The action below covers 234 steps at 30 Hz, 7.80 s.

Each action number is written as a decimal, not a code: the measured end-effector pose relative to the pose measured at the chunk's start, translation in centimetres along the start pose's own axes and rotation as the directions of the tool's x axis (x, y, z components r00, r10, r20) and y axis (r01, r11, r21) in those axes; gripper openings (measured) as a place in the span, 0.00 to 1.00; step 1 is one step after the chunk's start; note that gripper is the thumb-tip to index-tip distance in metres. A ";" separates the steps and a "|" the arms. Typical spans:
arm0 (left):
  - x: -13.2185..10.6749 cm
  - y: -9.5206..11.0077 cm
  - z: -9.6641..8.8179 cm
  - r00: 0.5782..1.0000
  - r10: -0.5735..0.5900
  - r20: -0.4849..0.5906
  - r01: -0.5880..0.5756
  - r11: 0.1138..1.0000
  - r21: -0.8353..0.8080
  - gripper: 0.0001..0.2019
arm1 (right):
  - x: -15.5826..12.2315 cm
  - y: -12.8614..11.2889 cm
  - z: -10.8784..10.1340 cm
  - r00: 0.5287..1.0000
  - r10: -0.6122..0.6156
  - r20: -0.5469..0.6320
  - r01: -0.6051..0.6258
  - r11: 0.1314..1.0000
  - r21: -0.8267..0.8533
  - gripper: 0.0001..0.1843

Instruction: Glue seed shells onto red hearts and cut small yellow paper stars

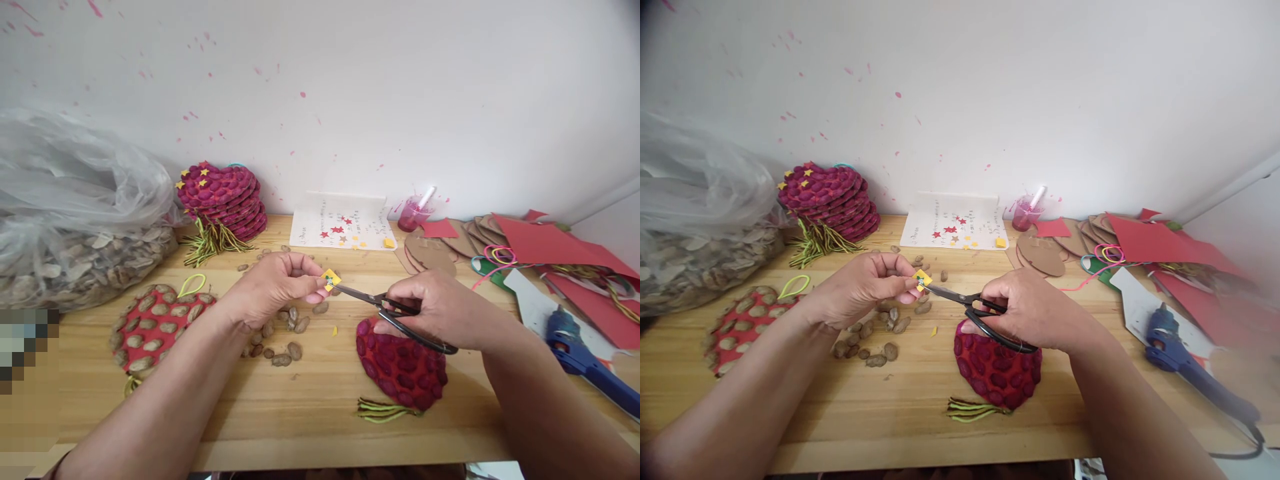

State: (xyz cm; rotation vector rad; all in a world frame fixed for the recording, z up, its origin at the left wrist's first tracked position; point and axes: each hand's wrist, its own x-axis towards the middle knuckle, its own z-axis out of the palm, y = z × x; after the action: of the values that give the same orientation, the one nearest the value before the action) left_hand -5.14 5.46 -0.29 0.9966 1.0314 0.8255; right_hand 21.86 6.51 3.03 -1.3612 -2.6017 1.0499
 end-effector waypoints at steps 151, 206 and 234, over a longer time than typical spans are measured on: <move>0.9 -1.4 2.0 0.975 0.065 -0.212 -0.145 0.910 -0.387 0.09 | 0.9 0.0 1.6 0.990 0.114 -0.081 -0.099 0.980 0.170 0.25; -0.1 -1.9 2.9 0.990 -0.049 0.135 0.054 0.998 -0.039 0.08 | 2.1 -1.2 3.6 0.967 0.136 -0.213 0.018 0.803 0.595 0.08; -0.4 -2.9 5.4 0.988 0.080 -0.132 -0.116 0.951 -0.287 0.11 | 3.1 -2.6 5.7 0.872 0.368 -0.323 0.062 0.572 0.818 0.08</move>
State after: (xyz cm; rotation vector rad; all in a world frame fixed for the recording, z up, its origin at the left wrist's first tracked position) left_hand 0.13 2.75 -1.88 0.7554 0.9313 1.0974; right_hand 16.29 4.58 -0.72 -1.3355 -1.3256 1.4439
